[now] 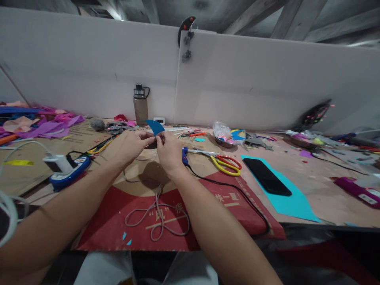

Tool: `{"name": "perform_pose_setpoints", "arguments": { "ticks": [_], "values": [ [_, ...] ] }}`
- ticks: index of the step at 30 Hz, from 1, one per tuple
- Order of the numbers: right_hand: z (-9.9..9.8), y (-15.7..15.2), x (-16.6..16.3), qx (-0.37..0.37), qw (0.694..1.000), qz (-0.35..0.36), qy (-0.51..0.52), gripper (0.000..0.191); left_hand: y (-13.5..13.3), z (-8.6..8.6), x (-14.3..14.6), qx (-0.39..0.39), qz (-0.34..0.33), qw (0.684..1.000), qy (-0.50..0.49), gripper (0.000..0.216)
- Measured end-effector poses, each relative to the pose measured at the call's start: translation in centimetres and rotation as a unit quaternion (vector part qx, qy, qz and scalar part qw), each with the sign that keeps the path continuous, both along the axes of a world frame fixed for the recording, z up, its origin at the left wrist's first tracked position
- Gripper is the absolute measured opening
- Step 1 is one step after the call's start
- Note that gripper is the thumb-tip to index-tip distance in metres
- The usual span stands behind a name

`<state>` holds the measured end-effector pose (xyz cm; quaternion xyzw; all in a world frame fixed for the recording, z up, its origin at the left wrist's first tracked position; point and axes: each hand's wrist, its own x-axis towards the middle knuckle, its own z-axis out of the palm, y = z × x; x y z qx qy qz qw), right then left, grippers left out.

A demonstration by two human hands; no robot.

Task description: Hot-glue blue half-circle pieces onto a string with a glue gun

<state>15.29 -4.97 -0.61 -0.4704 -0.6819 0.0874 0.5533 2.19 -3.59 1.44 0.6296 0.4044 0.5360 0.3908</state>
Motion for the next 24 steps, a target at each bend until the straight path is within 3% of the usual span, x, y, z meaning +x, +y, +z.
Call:
{"name": "perform_pose_setpoints", "arguments": {
  "ticks": [11,24],
  "values": [
    [-0.1,0.3,0.3,0.031,0.998,-0.026,-0.052,0.019,0.6,-1.0,0.7,-0.103,-0.101,0.982,-0.122,0.007],
    [0.0,-0.4,-0.1,0.005,0.999,0.037,-0.019,0.018,-0.1,-0.1,0.4,-0.065,-0.067,0.986,-0.14,0.008]
  ]
}}
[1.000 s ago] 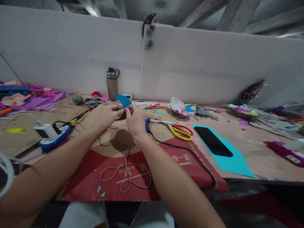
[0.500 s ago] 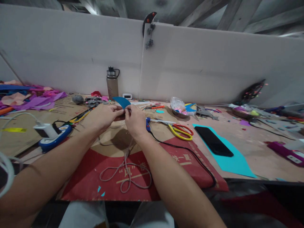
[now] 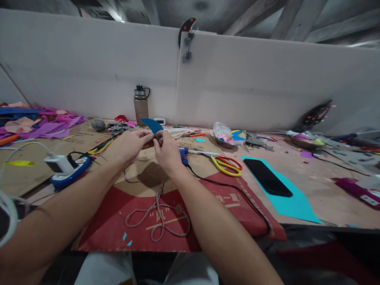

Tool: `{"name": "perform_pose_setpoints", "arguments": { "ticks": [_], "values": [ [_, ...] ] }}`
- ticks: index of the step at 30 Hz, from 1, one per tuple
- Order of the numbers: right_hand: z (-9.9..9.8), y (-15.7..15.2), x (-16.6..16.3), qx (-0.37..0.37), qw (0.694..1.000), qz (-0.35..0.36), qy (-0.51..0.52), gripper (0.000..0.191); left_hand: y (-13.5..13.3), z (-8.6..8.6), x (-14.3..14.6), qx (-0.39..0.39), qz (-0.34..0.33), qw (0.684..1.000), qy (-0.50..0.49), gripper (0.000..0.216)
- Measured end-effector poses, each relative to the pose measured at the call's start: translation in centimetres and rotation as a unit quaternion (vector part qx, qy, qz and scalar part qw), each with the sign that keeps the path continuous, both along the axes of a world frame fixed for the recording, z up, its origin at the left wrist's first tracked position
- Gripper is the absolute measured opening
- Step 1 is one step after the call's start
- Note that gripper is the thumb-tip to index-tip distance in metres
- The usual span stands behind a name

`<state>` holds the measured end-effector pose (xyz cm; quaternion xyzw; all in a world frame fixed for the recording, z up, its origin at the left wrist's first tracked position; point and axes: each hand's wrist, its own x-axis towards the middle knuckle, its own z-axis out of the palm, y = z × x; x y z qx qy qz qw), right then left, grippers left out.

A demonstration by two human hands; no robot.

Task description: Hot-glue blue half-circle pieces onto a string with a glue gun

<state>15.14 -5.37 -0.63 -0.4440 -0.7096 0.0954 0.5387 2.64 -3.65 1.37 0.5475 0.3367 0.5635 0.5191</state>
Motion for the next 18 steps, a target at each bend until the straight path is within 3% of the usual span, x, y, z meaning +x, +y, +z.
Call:
{"name": "perform_pose_setpoints", "arguments": {
  "ticks": [6,11,15,18],
  "values": [
    [-0.1,0.3,0.0,-0.011,0.997,0.039,0.067,0.016,0.2,0.1,-0.2,-0.024,0.016,0.999,-0.036,0.01],
    [-0.3,0.6,0.3,-0.025,0.992,0.046,0.116,0.014,1.5,-0.4,-1.3,-0.032,0.071,0.995,-0.065,0.009],
    [-0.9,0.4,0.2,-0.082,0.994,0.068,0.01,0.017,2.4,-0.5,-2.1,-0.026,0.085,0.99,-0.114,0.01],
    [-1.0,0.1,0.2,-0.143,0.978,0.102,-0.109,0.022,2.8,-0.5,-2.4,-0.037,0.086,0.983,-0.156,0.007]
  ]
}}
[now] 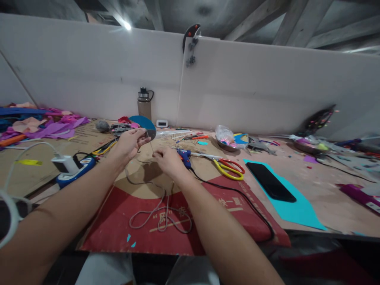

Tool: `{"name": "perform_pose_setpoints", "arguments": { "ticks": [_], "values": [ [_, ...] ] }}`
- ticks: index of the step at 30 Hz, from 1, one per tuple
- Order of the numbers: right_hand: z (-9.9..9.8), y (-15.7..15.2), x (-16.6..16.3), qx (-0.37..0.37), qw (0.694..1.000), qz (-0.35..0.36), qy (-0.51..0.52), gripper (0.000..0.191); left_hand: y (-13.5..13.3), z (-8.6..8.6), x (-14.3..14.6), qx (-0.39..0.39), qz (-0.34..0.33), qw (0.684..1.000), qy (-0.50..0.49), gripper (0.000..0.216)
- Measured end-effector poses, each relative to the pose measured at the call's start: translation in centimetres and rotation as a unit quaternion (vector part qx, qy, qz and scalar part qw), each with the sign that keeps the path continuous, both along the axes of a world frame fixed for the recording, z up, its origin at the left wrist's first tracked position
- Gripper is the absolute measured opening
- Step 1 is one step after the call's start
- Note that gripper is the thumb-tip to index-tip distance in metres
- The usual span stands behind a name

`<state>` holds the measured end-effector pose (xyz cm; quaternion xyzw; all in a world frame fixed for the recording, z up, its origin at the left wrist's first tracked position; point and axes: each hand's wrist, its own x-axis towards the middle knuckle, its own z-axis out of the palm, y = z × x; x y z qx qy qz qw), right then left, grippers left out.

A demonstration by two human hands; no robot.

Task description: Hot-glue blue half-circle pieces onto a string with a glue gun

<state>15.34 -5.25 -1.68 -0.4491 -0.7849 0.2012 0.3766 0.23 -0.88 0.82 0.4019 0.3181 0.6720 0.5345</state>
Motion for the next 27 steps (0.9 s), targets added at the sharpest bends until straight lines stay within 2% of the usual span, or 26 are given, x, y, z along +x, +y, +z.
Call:
{"name": "perform_pose_setpoints", "arguments": {
  "ticks": [3,6,8,9,11,13,19,22,24,27],
  "values": [
    [0.3,0.0,1.0,-0.018,0.997,-0.034,-0.06,0.029,0.2,0.0,-0.3,-0.009,-0.008,0.999,-0.032,0.005],
    [0.6,0.4,3.0,0.016,0.981,-0.175,-0.08,0.029,0.4,0.0,-0.4,-0.018,-0.018,0.998,-0.05,0.004],
    [0.5,0.7,4.5,0.017,0.953,-0.268,-0.137,0.032,0.5,0.0,-0.5,-0.019,-0.019,0.998,-0.057,0.004],
    [0.2,0.9,5.1,0.001,0.938,-0.294,-0.184,0.035,0.6,0.0,-0.5,-0.019,-0.019,0.998,-0.061,0.003],
    [-0.4,1.2,5.8,-0.055,0.916,-0.3,-0.259,0.041,0.7,-0.1,-0.5,-0.018,-0.017,0.998,-0.066,0.003],
    [-1.0,1.6,5.9,-0.106,0.913,-0.275,-0.282,0.039,0.8,-0.1,-0.5,-0.016,-0.019,0.997,-0.066,0.002],
    [-1.7,2.6,6.1,-0.178,0.932,-0.243,-0.2,0.025,0.9,-0.1,-0.6,-0.008,-0.015,0.998,-0.053,0.003],
    [-1.6,2.9,6.8,-0.206,0.946,-0.227,-0.101,0.02,0.8,0.0,-0.6,-0.005,-0.008,0.999,-0.054,0.004],
    [-1.4,3.0,7.1,-0.191,0.955,-0.224,-0.025,0.017,0.8,0.0,-0.7,-0.003,-0.001,0.998,-0.055,0.003],
    [-0.7,2.7,6.7,-0.12,0.96,-0.229,0.107,0.023,0.9,0.0,-0.8,-0.002,0.007,0.999,-0.048,0.004]
  ]
}}
